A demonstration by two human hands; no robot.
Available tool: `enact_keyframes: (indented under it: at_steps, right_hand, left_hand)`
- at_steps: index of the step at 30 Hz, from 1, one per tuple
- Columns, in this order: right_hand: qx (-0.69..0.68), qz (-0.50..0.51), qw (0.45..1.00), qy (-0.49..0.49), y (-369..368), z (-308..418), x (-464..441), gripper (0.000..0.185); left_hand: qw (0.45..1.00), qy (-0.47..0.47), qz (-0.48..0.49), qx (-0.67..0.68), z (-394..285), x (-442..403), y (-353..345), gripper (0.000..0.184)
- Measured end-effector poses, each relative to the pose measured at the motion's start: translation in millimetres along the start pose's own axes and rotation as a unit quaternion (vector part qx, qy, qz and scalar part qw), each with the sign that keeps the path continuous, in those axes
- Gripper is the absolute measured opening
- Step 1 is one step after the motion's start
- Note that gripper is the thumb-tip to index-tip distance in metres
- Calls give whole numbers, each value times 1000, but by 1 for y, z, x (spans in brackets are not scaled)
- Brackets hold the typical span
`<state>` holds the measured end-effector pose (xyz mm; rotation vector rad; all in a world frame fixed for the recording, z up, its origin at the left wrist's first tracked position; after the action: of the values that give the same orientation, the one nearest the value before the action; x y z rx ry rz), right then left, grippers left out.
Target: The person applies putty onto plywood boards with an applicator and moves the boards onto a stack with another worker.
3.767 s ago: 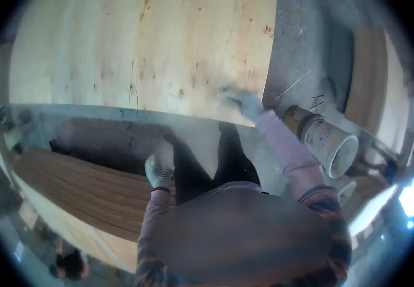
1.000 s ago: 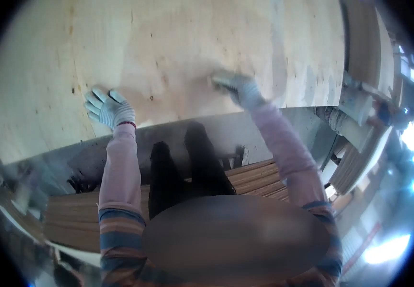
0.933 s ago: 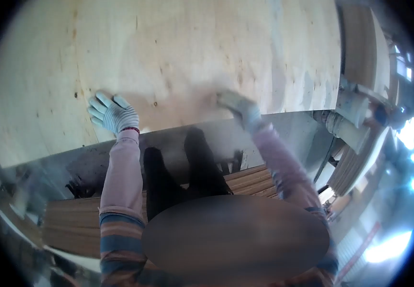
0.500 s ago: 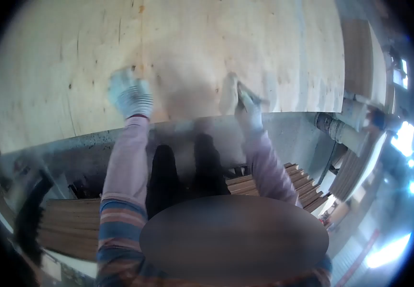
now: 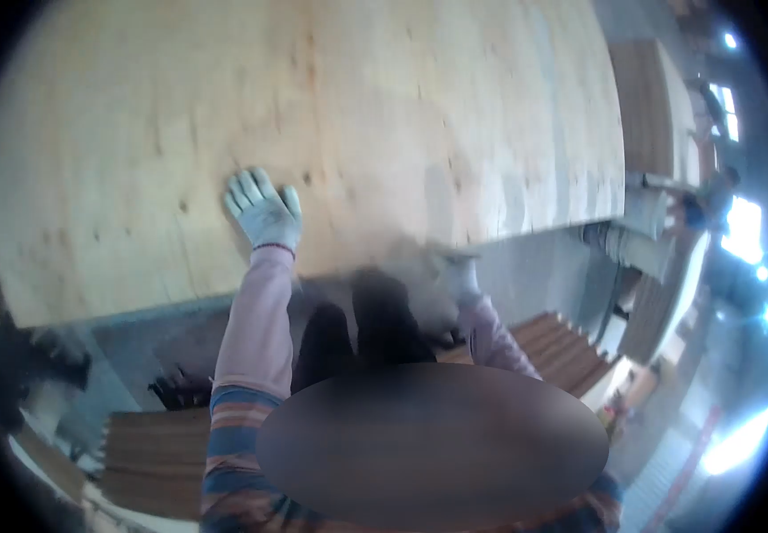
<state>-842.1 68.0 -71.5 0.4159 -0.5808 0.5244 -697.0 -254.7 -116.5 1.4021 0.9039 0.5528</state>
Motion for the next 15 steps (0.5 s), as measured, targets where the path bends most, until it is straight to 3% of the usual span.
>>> enact_keyframes:
  at_steps: [2,3,6,8,9,11,12,13,14,15]
  right_hand:
    - [-79,27,992,-89,-33,21,-12,39]
    - [-181,112,976,-36,-64,68,-26,39]
    - [-331,208,918,72,-142,185,-94,36]
    - [-390,262,878,88,-187,249,-183,35]
    - [-425,216,870,129,-201,249,-258,35]
    - [-306,279,894,169,-224,287,-373,29]
    - [-101,57,975,189,-241,331,-388,27]
    - [163,-31,878,450,-242,336,-472,42]
    - [521,-116,725,436,-245,385,-469,38]
    - [486,-87,748,444,-262,420,-464,31]
  left_hand:
    - [995,-55,33,70,38,-42,-4,58]
    - [990,-85,52,101,54,-66,-1,58]
    - [985,166,-8,-44,104,-102,4,60]
    - [981,186,15,-54,105,-112,-4,61]
    - [979,191,38,-59,104,-110,-8,62]
    - [980,185,45,-56,109,-107,-15,62]
    - [981,181,41,-52,111,-112,-18,62]
    - [976,196,80,-42,110,-117,-17,63]
    - [979,192,62,-42,108,-120,-17,63]
    - [980,188,48,-42,108,-122,-22,64]
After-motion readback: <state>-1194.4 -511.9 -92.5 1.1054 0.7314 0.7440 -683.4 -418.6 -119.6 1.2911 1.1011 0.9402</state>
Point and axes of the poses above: each hand's wrist, its own x-axis away from the middle knuckle, its own y-axis out of the back of the hand, z = x × y, the point moved 2 cm from there along -x, towards the middle knuckle, and after that the axes turned 5 degrees about -z, right-handed, at the moved point
